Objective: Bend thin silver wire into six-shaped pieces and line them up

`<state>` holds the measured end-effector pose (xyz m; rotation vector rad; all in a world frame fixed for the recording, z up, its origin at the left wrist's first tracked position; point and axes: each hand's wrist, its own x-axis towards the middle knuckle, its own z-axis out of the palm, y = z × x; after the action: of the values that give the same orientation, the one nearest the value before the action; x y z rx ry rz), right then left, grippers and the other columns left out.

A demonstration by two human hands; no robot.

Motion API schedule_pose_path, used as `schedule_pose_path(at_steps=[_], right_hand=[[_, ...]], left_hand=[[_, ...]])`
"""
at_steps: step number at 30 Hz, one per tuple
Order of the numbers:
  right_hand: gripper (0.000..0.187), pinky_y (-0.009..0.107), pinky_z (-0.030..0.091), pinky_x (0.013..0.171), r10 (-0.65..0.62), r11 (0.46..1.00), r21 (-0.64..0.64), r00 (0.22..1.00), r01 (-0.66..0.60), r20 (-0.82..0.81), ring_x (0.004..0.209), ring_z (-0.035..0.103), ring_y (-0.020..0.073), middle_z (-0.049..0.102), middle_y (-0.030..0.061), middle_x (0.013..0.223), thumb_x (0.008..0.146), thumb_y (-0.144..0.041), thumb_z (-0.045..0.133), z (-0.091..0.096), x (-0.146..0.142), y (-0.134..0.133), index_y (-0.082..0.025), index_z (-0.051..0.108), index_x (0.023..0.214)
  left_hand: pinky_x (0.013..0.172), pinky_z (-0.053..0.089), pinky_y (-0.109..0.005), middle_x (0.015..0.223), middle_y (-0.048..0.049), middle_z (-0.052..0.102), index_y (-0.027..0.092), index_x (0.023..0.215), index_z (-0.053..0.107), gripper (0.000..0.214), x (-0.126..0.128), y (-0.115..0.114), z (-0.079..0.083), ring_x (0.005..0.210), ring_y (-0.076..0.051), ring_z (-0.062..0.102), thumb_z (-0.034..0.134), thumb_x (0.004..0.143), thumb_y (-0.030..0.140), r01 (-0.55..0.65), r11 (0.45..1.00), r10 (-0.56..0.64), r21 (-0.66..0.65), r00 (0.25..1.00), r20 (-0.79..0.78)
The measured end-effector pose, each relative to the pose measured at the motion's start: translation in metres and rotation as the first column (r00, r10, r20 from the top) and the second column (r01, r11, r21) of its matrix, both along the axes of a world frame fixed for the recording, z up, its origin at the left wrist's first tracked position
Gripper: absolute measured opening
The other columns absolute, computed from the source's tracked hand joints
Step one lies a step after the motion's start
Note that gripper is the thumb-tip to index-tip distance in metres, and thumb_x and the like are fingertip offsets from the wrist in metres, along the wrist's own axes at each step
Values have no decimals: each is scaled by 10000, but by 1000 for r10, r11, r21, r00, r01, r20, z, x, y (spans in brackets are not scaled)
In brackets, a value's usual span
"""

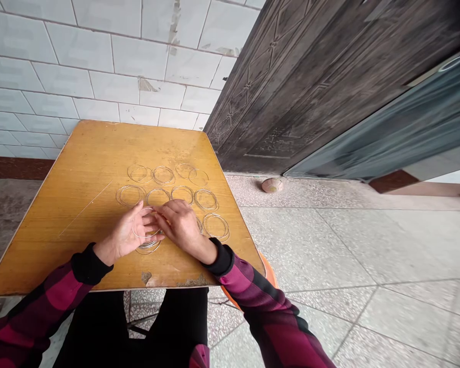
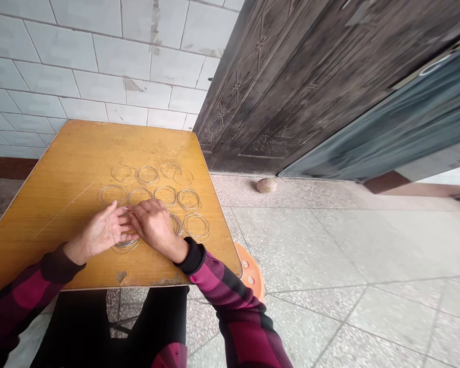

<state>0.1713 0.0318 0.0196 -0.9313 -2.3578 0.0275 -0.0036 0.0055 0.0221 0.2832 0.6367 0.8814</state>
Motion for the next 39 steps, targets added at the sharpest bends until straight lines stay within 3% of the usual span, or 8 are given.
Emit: schedule_pose_path(at_steps=[6,18,22,25,28,31,34,39], right_hand=[[249,332,442,709,-29,1000,-5,1000,29,-9,754,597,188,702,77,845,952,-218,497,-3,1,2,-139,679,1103],[217,309,457,674,-66,997,-46,996,63,-56,716,615,178,705,73,810,948,-213,517,-4,1,4,-138,687,1061],[204,293,458,683,-52,995,-83,996,46,-78,717,621,167,705,66,811,954,-213,514,-1,3,4,-153,696,1026],[199,292,457,688,-42,995,-90,996,35,-80,724,624,168,704,66,805,952,-209,519,-1,4,4,-160,707,990],[191,291,457,684,-47,995,-89,996,39,-81,720,627,169,703,66,793,947,-214,530,-1,4,4,-163,714,961],[170,282,458,683,-51,994,-96,994,42,-92,715,631,163,708,62,797,936,-201,550,0,4,4,-168,714,966],[150,270,461,680,-38,991,-129,995,26,-91,712,639,158,709,57,787,924,-181,565,2,4,4,-164,714,935],[111,244,473,693,18,955,-293,993,-53,-120,759,668,145,730,45,841,899,-139,598,1,4,6,-164,706,906]], left_hand=[[866,524,-468,1011,-121,657,153,1023,654,377,-1,-1,-5,940,-241,628,459,951,468,-14,998,12,54,999,31],[909,502,-507,1052,-134,666,149,1027,677,383,-1,-1,-7,984,-262,629,480,943,466,-24,997,23,72,1000,14],[908,500,-497,1080,-149,672,137,1020,684,395,-2,0,-8,993,-268,633,517,923,481,-26,993,35,117,997,-70],[876,516,-441,1057,-149,691,131,1009,689,385,-2,0,-10,1001,-266,641,595,881,481,-76,970,123,229,973,-197],[826,527,-379,943,-115,714,135,964,693,329,-3,-1,-11,927,-238,663,678,830,435,-144,917,280,373,897,-343],[744,523,-316,857,-72,715,153,945,705,246,-6,-1,-10,777,-186,663,719,796,348,-129,865,387,484,786,-482],[678,491,-287,796,-41,707,177,891,721,155,-11,0,-7,678,-163,628,721,771,276,-9,817,434,577,668,-604],[629,367,-272,626,-11,621,210,716,718,57,-21,2,2,615,-168,518,697,761,237,283,713,498,641,439,-748]])
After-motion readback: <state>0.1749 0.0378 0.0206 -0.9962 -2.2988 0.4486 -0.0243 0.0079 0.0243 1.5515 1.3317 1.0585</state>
